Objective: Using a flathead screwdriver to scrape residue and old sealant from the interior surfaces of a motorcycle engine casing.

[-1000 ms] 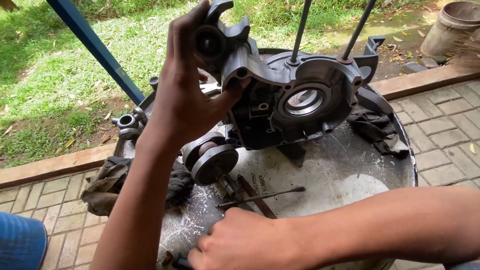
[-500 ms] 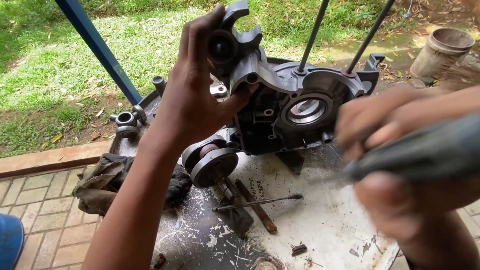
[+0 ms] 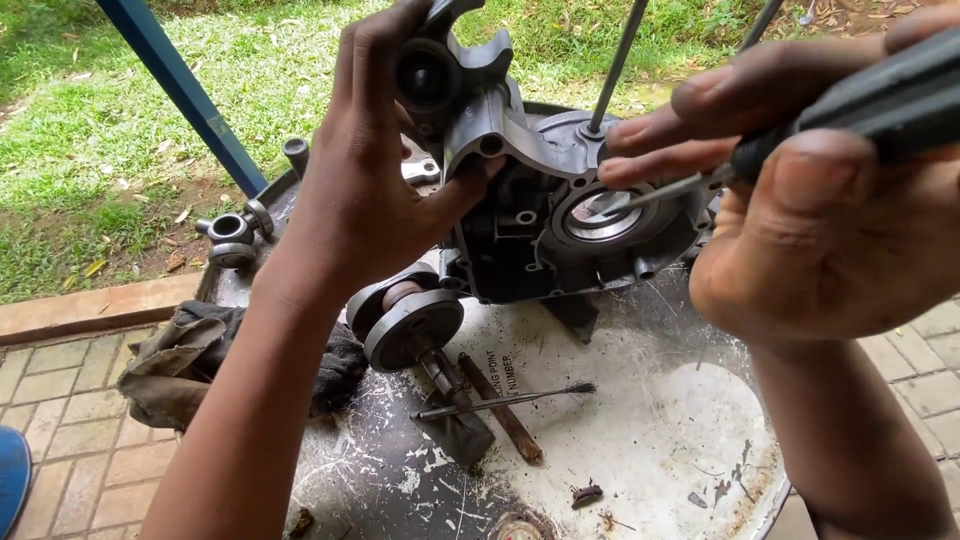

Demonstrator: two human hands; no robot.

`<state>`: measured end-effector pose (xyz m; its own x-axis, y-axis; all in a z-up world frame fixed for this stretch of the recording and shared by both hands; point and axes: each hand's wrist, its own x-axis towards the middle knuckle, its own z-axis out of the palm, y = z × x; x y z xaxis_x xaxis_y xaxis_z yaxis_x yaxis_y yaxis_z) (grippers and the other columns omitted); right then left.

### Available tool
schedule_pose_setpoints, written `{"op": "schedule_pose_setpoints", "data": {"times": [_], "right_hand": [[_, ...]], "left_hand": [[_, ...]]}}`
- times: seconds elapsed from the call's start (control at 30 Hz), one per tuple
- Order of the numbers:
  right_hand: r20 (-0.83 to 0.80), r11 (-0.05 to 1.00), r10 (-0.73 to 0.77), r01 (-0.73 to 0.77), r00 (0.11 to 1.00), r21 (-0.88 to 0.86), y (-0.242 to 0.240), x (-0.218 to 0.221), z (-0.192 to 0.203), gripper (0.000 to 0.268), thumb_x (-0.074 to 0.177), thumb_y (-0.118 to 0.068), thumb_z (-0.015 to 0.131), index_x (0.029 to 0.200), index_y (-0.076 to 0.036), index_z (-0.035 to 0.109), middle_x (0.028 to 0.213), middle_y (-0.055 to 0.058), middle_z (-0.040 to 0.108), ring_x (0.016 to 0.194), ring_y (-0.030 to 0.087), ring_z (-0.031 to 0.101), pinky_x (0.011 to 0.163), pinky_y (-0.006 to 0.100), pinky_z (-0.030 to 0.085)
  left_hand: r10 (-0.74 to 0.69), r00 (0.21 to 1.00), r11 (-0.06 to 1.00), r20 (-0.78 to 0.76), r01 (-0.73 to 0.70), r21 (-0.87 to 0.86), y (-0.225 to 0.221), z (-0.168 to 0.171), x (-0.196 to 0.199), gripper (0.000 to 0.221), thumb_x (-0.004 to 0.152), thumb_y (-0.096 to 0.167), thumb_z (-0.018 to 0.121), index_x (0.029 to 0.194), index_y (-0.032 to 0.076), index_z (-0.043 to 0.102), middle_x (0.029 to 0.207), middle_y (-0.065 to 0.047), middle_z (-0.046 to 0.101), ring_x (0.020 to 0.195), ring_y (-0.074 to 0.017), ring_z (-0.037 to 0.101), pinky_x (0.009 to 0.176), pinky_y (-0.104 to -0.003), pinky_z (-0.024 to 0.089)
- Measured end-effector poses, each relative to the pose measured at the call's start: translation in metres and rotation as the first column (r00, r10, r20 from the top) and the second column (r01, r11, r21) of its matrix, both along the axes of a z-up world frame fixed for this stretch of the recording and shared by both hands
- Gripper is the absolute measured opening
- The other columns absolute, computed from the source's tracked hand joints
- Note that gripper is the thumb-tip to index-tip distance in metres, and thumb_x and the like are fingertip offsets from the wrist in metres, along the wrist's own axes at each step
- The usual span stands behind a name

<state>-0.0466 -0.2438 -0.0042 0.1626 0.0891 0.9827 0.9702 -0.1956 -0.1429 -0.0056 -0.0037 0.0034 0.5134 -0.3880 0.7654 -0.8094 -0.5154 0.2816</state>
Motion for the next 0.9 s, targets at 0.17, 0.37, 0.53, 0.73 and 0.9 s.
{"op": "schedule_pose_setpoints", "data": {"times": [0.17, 0.37, 0.53, 0.73, 0.9], "right_hand": [[-0.018, 0.998, 0.057, -0.057, 0.998, -0.022, 0.003, 0.011, 0.003, 0.034, 0.116, -0.022, 0.039, 0.128, 0.008, 0.03, 0.102, 0.034, 0.058, 0.079, 0.041, 0.073, 0.073, 0.043, 0.061], [0.187, 0.97, -0.03, 0.073, 0.982, -0.23, -0.018, 0.025, -0.005, 0.046, 0.094, -0.024, 0.072, 0.111, 0.015, 0.054, 0.105, 0.03, 0.062, 0.086, 0.035, 0.064, 0.078, 0.044, 0.056], [-0.023, 0.991, 0.039, -0.042, 0.999, -0.127, -0.025, 0.008, -0.017, 0.062, 0.075, -0.006, 0.088, 0.117, 0.017, 0.049, 0.101, 0.028, 0.055, 0.082, 0.031, 0.065, 0.072, 0.032, 0.062], [-0.077, 0.979, -0.042, 0.026, 0.996, -0.202, -0.023, -0.006, -0.011, 0.038, 0.101, 0.007, 0.068, 0.118, 0.005, 0.035, 0.108, 0.032, 0.055, 0.107, 0.041, 0.079, 0.082, 0.024, 0.061], [0.094, 0.957, -0.07, 0.093, 0.993, -0.275, -0.021, -0.003, -0.008, 0.038, 0.103, 0.012, 0.07, 0.111, 0.007, 0.032, 0.104, 0.024, 0.046, 0.087, 0.036, 0.081, 0.067, 0.033, 0.063]], "left_hand": [[0.008, 1.0, 1.0, -0.005, -0.008, -0.002, 0.001, 0.0, 0.001, 0.083, 0.097, 0.01, 0.088, 0.151, 0.012, 0.025, 0.146, -0.02, 0.04, 0.127, -0.0327, 0.056, 0.089, -0.036, 0.067], [0.012, 1.0, 1.0, -0.003, -0.012, -0.001, 0.004, -0.001, 0.002, 0.085, 0.094, 0.007, 0.091, 0.147, 0.011, 0.025, 0.143, -0.02, 0.042, 0.117, -0.0339, 0.06, 0.091, -0.039, 0.062], [0.091, 0.995, 0.996, -0.045, -0.09, 0.013, 0.007, -0.005, 0.002, 0.088, 0.093, 0.016, 0.094, 0.146, 0.015, 0.025, 0.149, -0.019, 0.044, 0.083, -0.0291, 0.066, 0.068, -0.043, 0.056], [0.074, 0.996, 0.997, -0.049, -0.073, 0.014, 0.004, -0.001, 0.002, 0.085, 0.093, 0.016, 0.093, 0.146, 0.013, 0.027, 0.148, -0.019, 0.043, 0.088, -0.03, 0.066, 0.07, -0.041, 0.058], [0.087, 0.995, 0.996, -0.043, -0.086, 0.023, 0.003, -0.002, 0.001, 0.085, 0.092, 0.015, 0.092, 0.146, 0.012, 0.026, 0.147, -0.02, 0.044, 0.083, -0.0279, 0.063, 0.07, -0.042, 0.054]]}}
